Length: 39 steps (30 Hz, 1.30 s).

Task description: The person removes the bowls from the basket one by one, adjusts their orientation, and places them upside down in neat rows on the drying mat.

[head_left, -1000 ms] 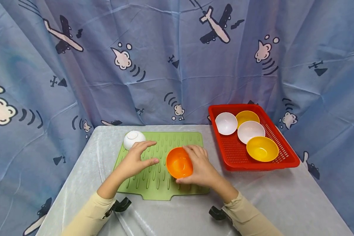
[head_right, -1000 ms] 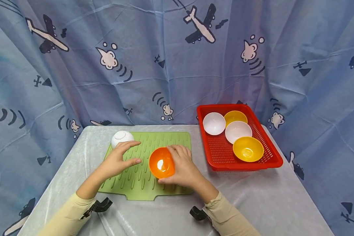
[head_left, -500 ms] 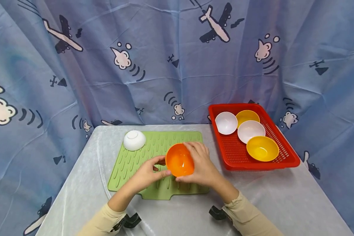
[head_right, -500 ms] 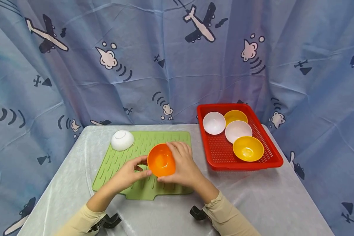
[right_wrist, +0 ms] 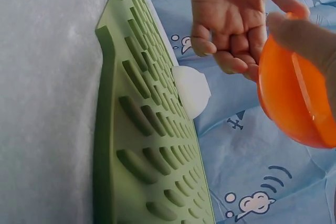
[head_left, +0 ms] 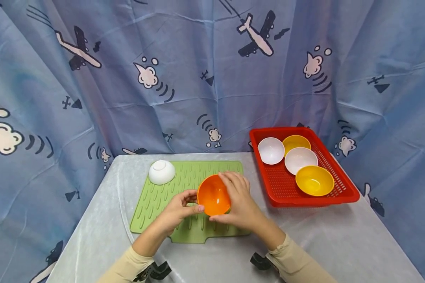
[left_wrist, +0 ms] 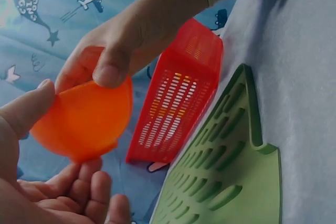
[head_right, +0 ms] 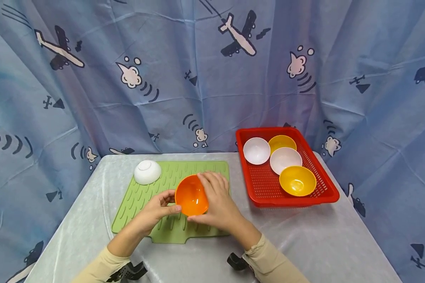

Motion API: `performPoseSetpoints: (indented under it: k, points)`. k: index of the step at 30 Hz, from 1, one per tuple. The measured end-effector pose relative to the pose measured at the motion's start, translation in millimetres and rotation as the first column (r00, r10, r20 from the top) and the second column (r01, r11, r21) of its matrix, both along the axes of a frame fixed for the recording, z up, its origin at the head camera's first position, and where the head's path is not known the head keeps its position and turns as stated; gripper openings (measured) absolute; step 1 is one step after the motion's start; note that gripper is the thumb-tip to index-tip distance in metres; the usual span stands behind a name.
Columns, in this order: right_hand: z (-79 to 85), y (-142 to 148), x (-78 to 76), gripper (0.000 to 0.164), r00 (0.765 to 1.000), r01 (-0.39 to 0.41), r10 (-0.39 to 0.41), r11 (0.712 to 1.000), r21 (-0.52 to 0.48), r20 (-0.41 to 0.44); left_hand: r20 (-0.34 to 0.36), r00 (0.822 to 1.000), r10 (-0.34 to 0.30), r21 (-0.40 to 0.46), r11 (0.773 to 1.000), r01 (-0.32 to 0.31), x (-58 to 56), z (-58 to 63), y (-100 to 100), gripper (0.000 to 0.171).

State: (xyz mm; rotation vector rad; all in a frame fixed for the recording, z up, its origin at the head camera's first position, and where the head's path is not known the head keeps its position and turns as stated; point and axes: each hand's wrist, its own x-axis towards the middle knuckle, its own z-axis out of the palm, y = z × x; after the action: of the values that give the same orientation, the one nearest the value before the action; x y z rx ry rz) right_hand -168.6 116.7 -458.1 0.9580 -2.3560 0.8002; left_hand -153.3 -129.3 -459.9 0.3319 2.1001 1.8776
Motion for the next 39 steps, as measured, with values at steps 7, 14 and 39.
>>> performPoseSetpoints:
  k: [7,14,39]
  points:
    - [11.3,2,5.5,0.116,0.995,-0.027,0.036,0.995,-0.099,0.092,-0.215,0.972,0.093,-0.105,0.987,-0.118,-0.5,5.5,-3,0.063]
    - [28.9,12,11.3,0.093,0.905,0.077,0.007,0.980,-0.182,0.426,-0.516,0.855,0.047,-0.272,0.938,-0.215,2.5,12.1,-7,0.072]
    - [21.1,23,-1.0,0.082,0.595,0.019,0.206,0.963,-0.269,0.777,-0.746,0.647,-0.160,-0.372,0.905,-0.204,1.2,18.7,-13,0.092]
